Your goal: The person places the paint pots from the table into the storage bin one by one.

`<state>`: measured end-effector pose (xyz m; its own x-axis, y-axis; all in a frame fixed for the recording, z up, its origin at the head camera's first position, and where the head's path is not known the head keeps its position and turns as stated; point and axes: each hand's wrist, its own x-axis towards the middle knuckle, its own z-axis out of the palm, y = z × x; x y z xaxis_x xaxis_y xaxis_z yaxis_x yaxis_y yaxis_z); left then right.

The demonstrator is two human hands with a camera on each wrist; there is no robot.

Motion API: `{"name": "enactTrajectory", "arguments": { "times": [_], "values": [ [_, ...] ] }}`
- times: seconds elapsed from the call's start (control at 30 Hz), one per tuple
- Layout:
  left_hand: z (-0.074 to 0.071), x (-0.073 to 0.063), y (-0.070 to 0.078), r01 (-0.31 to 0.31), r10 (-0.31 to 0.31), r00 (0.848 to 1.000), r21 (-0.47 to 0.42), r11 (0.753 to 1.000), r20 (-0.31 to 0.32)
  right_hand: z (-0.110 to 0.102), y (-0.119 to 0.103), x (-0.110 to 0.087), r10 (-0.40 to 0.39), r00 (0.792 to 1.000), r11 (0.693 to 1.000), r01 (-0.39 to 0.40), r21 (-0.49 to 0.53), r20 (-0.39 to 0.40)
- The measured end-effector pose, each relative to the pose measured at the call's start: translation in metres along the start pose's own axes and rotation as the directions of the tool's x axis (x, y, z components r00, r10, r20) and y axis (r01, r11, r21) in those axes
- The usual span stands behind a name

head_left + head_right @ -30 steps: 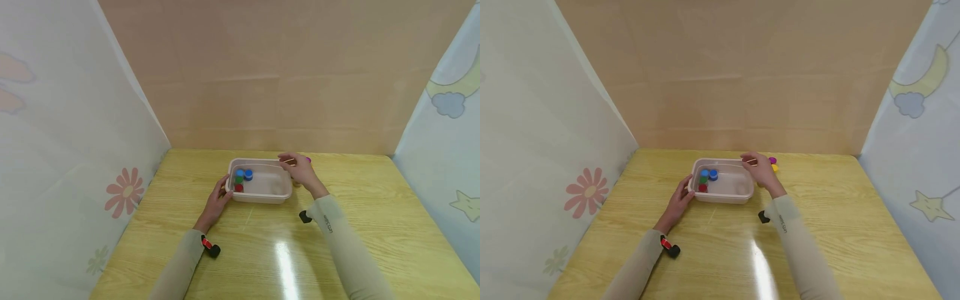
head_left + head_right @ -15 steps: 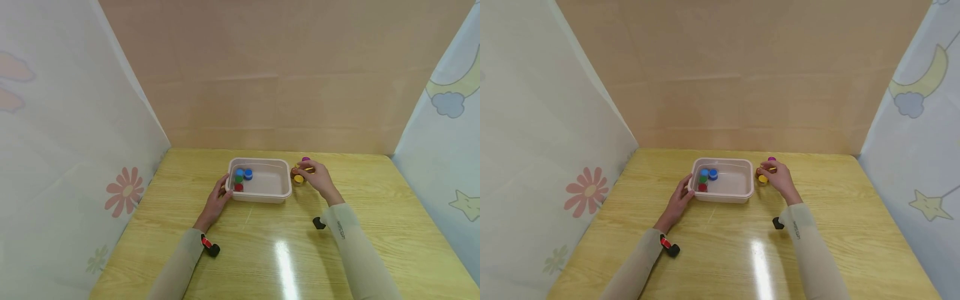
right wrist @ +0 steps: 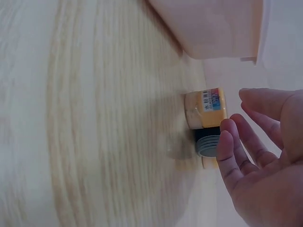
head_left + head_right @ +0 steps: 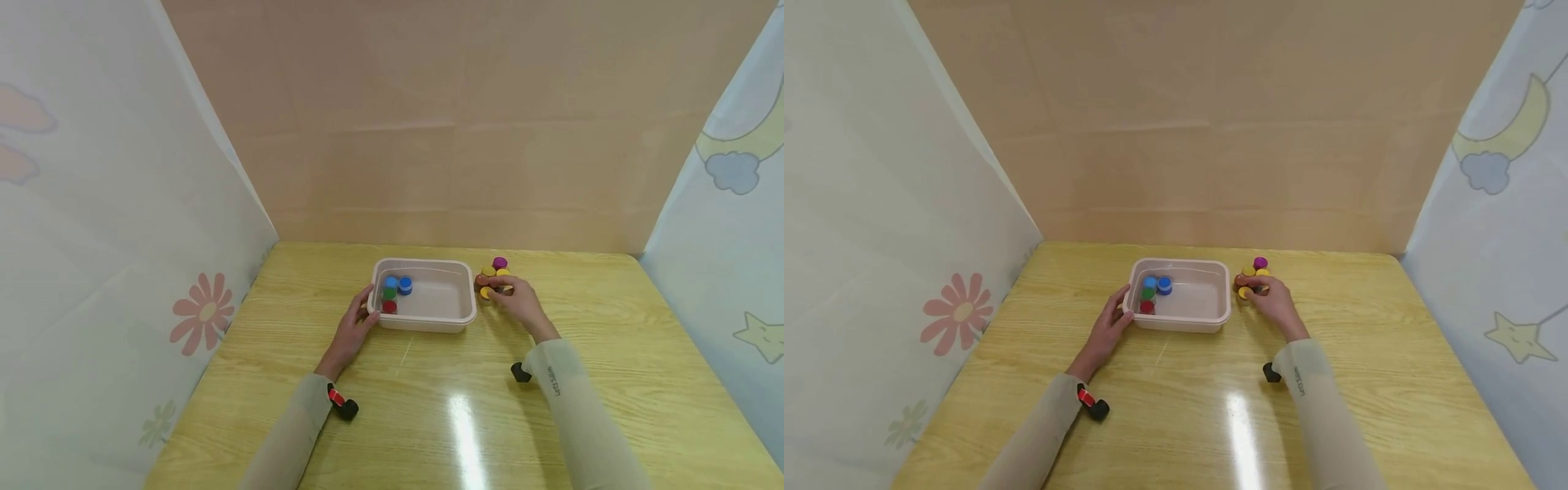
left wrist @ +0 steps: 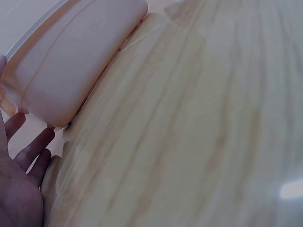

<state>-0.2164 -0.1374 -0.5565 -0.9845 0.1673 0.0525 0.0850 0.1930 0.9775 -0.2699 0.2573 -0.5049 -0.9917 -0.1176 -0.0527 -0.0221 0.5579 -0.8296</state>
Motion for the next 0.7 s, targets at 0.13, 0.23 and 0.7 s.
{"name": "enactTrajectory", "arguments": {
  "times": [0.13, 0.23, 0.7],
  "values": [
    [0.000, -0.001, 0.001, 0.007, -0.007, 1.000, 0.001, 1.000, 0.005, 0.004, 0.003, 0.002, -0.020, 1.000, 1.000, 0.020, 0.005, -0.012],
    [-0.001, -0.001, 0.000, -0.013, 0.013, 1.000, -0.002, 1.000, 0.006, 0.006, 0.004, 0.004, -0.018, 1.000, 1.000, 0.018, -0.003, -0.020],
    [0.000, -0.003, -0.002, -0.048, 0.048, 0.999, 0.010, 0.999, -0.007, 0.012, 0.004, 0.005, -0.012, 1.000, 0.985, 0.007, -0.170, -0.026]
  ]
}}
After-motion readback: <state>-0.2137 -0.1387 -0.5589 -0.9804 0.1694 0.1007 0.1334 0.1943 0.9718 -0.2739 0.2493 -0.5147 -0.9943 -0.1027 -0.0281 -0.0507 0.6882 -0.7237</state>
